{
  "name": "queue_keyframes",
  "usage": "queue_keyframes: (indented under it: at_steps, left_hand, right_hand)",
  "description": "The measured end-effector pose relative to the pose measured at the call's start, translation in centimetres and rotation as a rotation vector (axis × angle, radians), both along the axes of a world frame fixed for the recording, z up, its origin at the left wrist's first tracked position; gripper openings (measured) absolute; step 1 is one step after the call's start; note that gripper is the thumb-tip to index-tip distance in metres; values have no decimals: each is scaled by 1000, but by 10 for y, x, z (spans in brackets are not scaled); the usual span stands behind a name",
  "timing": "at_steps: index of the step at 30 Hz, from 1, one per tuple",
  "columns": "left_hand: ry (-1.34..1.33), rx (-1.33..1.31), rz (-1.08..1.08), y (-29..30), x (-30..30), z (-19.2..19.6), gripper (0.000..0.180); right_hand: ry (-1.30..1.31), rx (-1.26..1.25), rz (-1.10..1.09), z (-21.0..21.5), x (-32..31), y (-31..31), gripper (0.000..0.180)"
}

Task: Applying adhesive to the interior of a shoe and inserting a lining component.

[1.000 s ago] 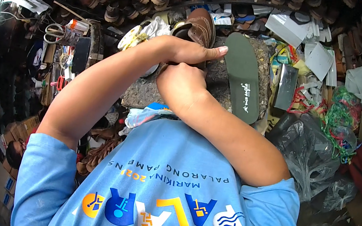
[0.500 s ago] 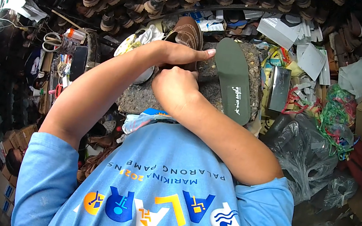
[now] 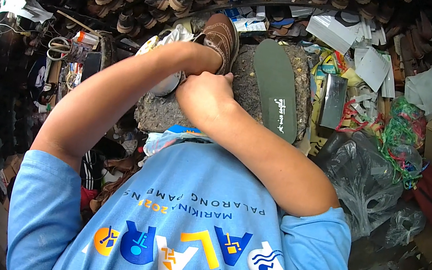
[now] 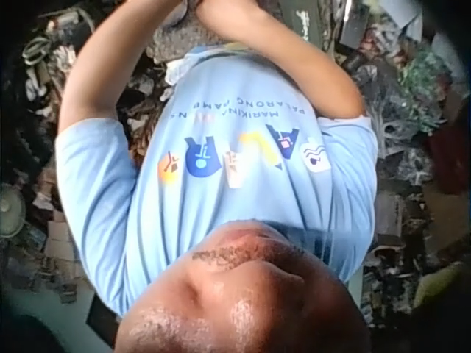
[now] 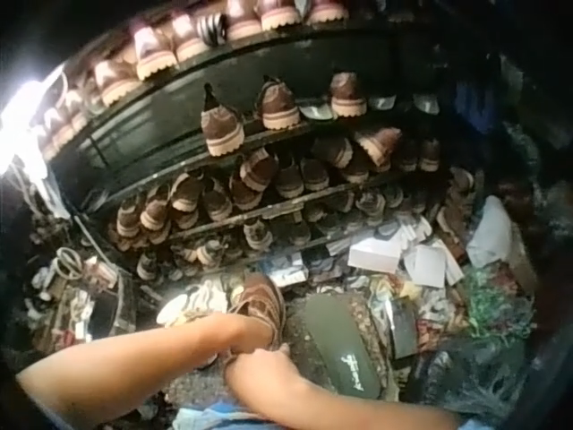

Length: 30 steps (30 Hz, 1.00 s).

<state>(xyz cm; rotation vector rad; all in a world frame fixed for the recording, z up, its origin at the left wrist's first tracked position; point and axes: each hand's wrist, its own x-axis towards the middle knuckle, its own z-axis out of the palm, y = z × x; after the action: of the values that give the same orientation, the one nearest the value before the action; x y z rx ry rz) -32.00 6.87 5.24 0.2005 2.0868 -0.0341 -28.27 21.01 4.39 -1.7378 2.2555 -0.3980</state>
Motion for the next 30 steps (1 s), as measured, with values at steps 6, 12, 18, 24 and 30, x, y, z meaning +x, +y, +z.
queue_keyframes:
  at_steps: [6,12,18,24,30]
  left_hand:
    - [50,-10,21,21,-9,-9,27]
    - [56,-4,18,20,9,-10,27]
    - [45,24,51,19,-14,-12,28]
    - [56,40,47,17,3,-17,28]
    - [50,46,75,21,-4,-16,28]
  right_hand:
    - [-29,46,2,-3,0,0,10]
    - [-3,20,11,-6,7,4,12]
    - [11,-2,-22,-2,5,7,12]
    - [13,29,13,-2,7,3,16]
    - [-34,17,3,-1,11,6,17]
